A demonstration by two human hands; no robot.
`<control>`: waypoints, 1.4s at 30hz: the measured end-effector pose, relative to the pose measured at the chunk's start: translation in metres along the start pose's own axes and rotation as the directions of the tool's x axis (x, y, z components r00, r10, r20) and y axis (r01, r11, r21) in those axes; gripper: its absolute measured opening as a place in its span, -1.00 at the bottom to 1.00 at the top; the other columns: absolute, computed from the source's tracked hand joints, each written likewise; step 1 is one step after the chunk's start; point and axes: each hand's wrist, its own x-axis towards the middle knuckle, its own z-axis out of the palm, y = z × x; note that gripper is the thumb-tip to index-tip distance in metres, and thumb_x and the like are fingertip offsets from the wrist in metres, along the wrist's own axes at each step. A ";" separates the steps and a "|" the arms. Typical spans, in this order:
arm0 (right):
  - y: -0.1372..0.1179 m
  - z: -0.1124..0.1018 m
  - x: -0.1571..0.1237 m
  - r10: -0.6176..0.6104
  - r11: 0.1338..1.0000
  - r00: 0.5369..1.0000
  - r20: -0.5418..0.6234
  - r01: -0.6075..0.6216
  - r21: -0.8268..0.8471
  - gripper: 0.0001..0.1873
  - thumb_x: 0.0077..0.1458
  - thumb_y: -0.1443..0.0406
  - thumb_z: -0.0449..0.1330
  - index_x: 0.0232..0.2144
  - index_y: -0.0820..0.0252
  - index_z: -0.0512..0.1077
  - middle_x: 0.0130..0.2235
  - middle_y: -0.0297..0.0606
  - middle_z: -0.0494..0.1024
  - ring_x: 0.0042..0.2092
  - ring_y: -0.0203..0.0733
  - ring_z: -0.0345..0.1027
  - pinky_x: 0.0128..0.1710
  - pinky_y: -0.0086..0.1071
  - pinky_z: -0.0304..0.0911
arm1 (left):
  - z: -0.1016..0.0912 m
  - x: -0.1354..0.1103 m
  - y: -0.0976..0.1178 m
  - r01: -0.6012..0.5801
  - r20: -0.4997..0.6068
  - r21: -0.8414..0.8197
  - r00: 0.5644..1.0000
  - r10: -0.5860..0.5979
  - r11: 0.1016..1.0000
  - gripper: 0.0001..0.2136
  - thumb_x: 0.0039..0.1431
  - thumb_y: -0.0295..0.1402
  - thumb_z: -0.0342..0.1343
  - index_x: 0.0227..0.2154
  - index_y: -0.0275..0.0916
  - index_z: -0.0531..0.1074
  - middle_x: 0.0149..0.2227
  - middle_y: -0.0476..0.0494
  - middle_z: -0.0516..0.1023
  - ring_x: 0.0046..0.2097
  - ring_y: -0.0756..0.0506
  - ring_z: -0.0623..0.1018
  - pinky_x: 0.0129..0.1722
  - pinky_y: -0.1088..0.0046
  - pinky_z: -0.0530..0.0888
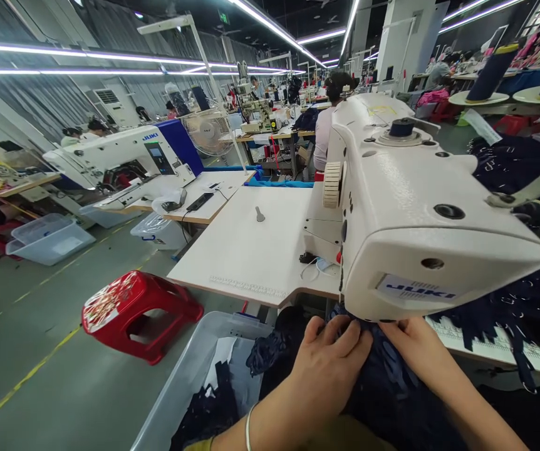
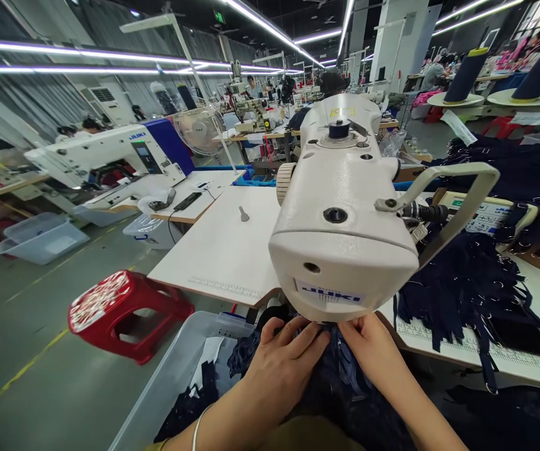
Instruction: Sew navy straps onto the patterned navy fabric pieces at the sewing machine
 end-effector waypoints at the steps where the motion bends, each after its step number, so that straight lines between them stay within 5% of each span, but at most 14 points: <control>1: 0.000 -0.001 0.001 -0.010 0.999 1.000 0.016 0.011 -0.039 -0.71 0.07 0.06 0.15 -0.38 0.14 0.49 -0.34 -0.20 0.64 -0.16 0.06 0.52 -0.19 -0.27 0.41 | 0.001 0.000 0.001 0.012 -0.002 0.010 1.000 -0.012 1.000 -0.70 0.33 -0.38 -0.05 0.08 -0.14 0.35 0.11 -0.05 0.43 0.11 -0.11 0.36 0.02 0.25 0.19; 5: 0.001 -0.003 0.007 -0.105 0.975 0.994 0.027 0.108 -0.195 -0.62 0.13 0.11 0.06 -0.15 0.15 0.52 -0.04 -0.10 0.59 0.09 0.17 0.38 0.00 -0.13 0.33 | 0.002 0.002 0.004 0.074 0.018 0.062 0.997 -0.075 0.995 -0.67 0.28 -0.39 -0.02 0.09 -0.12 0.35 0.10 -0.09 0.41 0.10 -0.16 0.35 0.04 0.21 0.17; 10: 0.010 -0.003 0.012 -0.172 0.945 0.983 0.069 0.184 -0.269 -0.64 0.13 0.19 0.04 -0.14 0.12 0.55 -0.01 -0.13 0.59 0.14 0.16 0.33 0.08 -0.07 0.27 | 0.002 0.004 0.010 0.094 0.042 0.099 0.994 -0.099 0.991 -0.64 0.27 -0.42 -0.02 0.12 -0.16 0.31 0.07 -0.09 0.41 0.08 -0.18 0.35 0.03 0.22 0.18; 15: 0.015 -0.008 0.017 -0.138 0.951 0.988 0.074 0.154 -0.270 -0.50 0.13 0.03 0.08 0.01 0.14 0.49 0.04 -0.10 0.54 0.16 0.16 0.31 0.06 -0.10 0.32 | 0.003 0.006 0.016 0.106 0.036 0.115 0.993 -0.111 0.988 -0.63 0.26 -0.45 -0.06 0.12 -0.23 0.31 0.04 -0.10 0.41 0.07 -0.19 0.35 0.04 0.22 0.17; 34: 0.016 -0.005 0.017 -0.222 0.929 0.975 0.026 0.219 -0.298 -0.63 0.10 0.09 0.06 -0.18 0.11 0.54 -0.09 -0.11 0.62 0.17 0.16 0.28 0.19 -0.01 0.13 | 0.004 0.007 0.017 0.098 -0.034 0.177 0.995 -0.093 0.979 -0.65 0.29 -0.41 -0.07 0.10 -0.24 0.35 0.02 -0.13 0.41 0.06 -0.20 0.37 0.07 0.24 0.15; 42: 0.017 -0.005 0.021 -0.236 0.905 0.966 0.105 0.258 -0.339 -0.62 0.13 0.07 0.05 -0.17 0.10 0.54 -0.10 -0.14 0.62 0.18 0.12 0.28 0.20 -0.04 0.14 | 0.004 0.005 0.017 0.113 -0.034 0.169 0.993 -0.109 0.979 -0.67 0.32 -0.42 -0.10 0.09 -0.26 0.35 0.00 -0.11 0.41 0.06 -0.19 0.36 0.09 0.25 0.13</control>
